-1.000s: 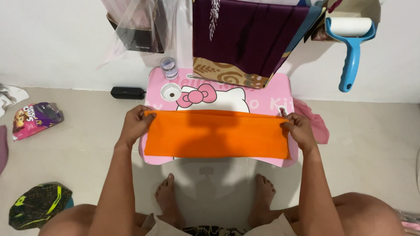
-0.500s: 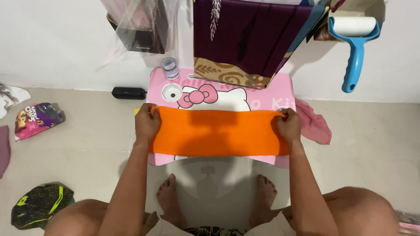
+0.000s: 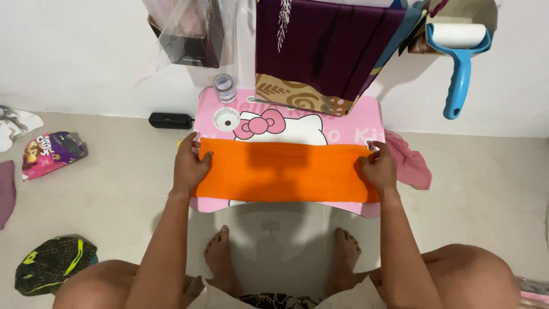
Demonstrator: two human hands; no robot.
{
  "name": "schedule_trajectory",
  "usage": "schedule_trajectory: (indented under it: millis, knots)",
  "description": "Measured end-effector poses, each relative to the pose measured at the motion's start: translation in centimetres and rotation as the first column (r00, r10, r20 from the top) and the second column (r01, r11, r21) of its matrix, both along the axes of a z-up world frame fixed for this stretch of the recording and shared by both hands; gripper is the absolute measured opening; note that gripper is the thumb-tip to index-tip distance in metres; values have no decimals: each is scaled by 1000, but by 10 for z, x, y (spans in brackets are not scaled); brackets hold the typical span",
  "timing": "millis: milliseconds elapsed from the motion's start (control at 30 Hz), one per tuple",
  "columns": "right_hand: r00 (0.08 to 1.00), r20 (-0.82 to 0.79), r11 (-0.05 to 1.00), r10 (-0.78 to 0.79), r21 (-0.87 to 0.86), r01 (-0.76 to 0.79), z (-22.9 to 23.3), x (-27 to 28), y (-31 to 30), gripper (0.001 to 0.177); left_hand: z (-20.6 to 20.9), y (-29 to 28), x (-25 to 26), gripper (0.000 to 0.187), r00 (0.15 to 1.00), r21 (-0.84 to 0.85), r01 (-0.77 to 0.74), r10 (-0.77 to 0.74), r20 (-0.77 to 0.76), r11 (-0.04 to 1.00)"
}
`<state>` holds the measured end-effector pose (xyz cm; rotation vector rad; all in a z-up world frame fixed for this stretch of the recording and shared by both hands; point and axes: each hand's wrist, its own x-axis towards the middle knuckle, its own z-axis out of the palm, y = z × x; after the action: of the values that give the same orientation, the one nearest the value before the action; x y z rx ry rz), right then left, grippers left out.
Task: A person is sitting on the floor, spreading out and folding an orange hijab on a small pink table.
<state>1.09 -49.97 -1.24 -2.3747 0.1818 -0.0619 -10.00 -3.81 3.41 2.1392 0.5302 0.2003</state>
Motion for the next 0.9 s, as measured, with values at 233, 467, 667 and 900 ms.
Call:
schedule_trajectory:
  millis: [233, 467, 667, 900]
  knots:
    - [1000, 7, 1000, 11, 4, -11, -22, 1, -19, 58, -8, 9, -8, 55, 999, -61, -37, 35, -38, 997]
    - [1000, 21, 990, -6, -144, 9, -16, -3, -18, 58, -19, 13, -8, 52, 983, 182, 14, 20, -181, 983]
    - [926, 368, 980, 80, -200, -5, -22, -24, 9, 71, -12, -6, -20, 56, 990, 310, 60, -15, -144, 949]
    - [987, -37, 921, 158, -354, -160, 11, -59, 43, 82, -66, 9, -26, 45, 994, 570, 40, 27, -108, 820]
